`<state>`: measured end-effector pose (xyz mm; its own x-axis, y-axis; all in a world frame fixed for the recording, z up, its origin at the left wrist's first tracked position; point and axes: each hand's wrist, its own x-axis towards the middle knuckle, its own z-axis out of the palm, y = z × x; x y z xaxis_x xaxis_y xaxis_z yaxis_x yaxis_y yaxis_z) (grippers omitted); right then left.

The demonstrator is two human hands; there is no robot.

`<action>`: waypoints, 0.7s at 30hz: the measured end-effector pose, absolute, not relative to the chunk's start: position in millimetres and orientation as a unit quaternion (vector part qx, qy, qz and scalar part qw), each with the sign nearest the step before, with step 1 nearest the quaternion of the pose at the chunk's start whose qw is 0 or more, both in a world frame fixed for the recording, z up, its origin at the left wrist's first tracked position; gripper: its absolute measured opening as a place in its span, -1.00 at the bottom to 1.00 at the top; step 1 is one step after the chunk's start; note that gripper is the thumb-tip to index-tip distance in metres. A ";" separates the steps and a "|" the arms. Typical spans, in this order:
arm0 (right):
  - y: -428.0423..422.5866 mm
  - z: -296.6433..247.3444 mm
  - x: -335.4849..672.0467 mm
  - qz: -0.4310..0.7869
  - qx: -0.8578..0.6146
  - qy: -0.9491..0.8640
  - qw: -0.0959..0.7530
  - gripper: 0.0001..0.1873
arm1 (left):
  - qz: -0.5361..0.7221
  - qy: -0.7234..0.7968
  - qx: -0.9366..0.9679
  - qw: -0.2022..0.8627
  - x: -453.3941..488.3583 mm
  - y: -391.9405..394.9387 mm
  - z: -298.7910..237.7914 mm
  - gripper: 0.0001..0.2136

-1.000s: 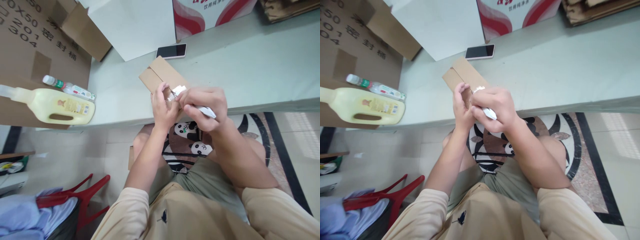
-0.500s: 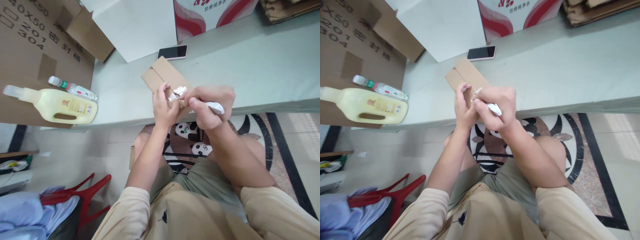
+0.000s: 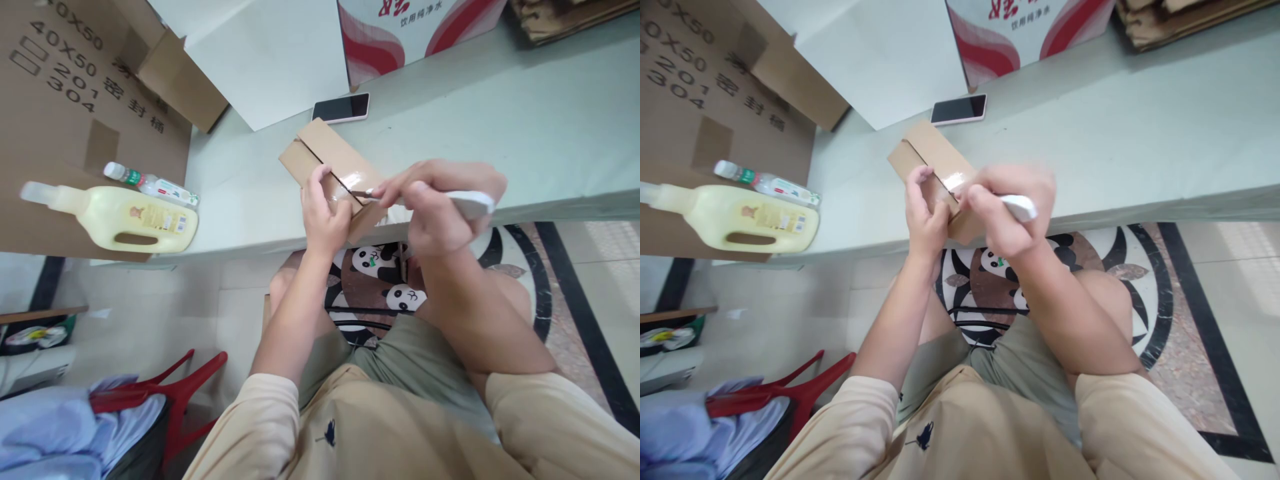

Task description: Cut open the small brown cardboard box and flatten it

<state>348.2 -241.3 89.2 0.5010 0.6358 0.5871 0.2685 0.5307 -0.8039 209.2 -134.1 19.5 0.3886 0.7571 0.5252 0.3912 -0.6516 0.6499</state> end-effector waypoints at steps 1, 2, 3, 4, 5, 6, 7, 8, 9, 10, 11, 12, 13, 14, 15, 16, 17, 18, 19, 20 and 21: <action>-240.8 91.4 349.8 0.094 -0.445 -0.453 0.767 -0.73 | 0.425 0.354 0.804 0.219 208.8 -133.7 19.6 -0.56; -239.0 92.7 352.6 0.060 -0.428 -0.421 0.797 -0.72 | 0.426 0.350 0.804 0.223 208.0 -133.1 19.6 -0.56; -236.1 92.5 356.6 0.017 -0.422 -0.393 0.817 -0.71 | 0.425 0.346 0.806 0.225 207.1 -132.3 19.4 -0.58; -232.2 90.5 361.9 -0.033 -0.426 -0.369 0.825 -0.72 | 0.421 0.343 0.810 0.224 206.0 -131.4 19.3 -0.59; -227.6 86.3 368.4 -0.081 -0.438 -0.348 0.825 -0.72 | 0.416 0.341 0.814 0.219 204.9 -130.6 19.4 -0.61; -222.8 80.1 375.5 -0.111 -0.458 -0.332 0.817 -0.72 | 0.410 0.341 0.819 0.211 203.7 -129.9 19.7 -0.61; -218.3 72.4 382.9 -0.118 -0.488 -0.323 0.803 -0.71 | 0.404 0.341 0.824 0.201 202.3 -129.6 20.2 -0.60; -214.4 63.8 390.0 -0.104 -0.526 -0.320 0.781 -0.67 | 0.401 0.341 0.828 0.191 200.5 -129.6 21.0 -0.58; -211.4 55.0 396.3 -0.074 -0.569 -0.324 0.752 -0.62 | 0.397 0.340 0.832 0.183 198.0 -129.9 22.0 -0.55; -209.5 46.7 401.5 -0.037 -0.613 -0.334 0.715 -0.58 | 0.393 0.338 0.837 0.177 194.8 -130.6 23.1 -0.51; -208.4 39.3 405.4 -0.004 -0.655 -0.352 0.668 -0.58 | 0.385 0.337 0.841 0.175 190.4 -131.6 24.2 -0.48; -207.9 33.1 408.0 0.027 -0.696 -0.377 0.610 -0.63 | 0.373 0.339 0.845 0.177 185.0 -132.8 25.4 -0.44; -207.9 28.1 409.6 0.051 -0.731 -0.403 0.548 -0.68 | 0.361 0.346 0.847 0.182 178.4 -134.2 26.6 -0.39; -207.9 24.2 410.2 0.073 -0.759 -0.425 0.488 -0.69 | 0.346 0.362 0.845 0.190 170.7 -135.7 27.7 -0.33; -207.7 20.9 410.2 0.096 -0.781 -0.440 0.433 -0.66 | 0.332 0.375 0.842 0.200 162.3 -137.2 28.7 -0.27; -207.3 18.0 409.7 0.120 -0.799 -0.446 0.386 -0.59 | 0.324 0.389 0.837 0.209 153.4 -138.6 29.5 -0.22; -206.6 15.3 409.0 0.146 -0.813 -0.444 0.346 -0.52 | 0.321 0.403 0.831 0.209 144.2 -139.9 29.8 -0.19; -205.7 12.7 408.1 0.169 -0.825 -0.437 0.315 -0.46 | 0.322 0.413 0.825 0.214 135.2 -140.9 29.4 -0.16; -204.5 10.3 407.1 0.185 -0.835 -0.428 0.293 -0.41 | 0.328 0.419 0.818 0.220 126.7 -141.6 27.9 -0.15; -203.3 8.0 406.1 0.189 -0.842 -0.420 0.280 -0.38 | 0.331 0.423 0.811 0.229 118.9 -142.0 25.3 -0.15; -202.0 6.2 405.1 0.181 -0.846 -0.418 0.276 -0.37 | 0.334 0.429 0.804 0.241 112.0 -142.1 21.2 -0.17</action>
<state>405.1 -202.0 6.2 0.5852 0.8073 -0.0763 0.6070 -0.4985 -0.6189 112.0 -142.1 21.2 0.4078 0.8511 0.3307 0.5289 -0.5154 0.6742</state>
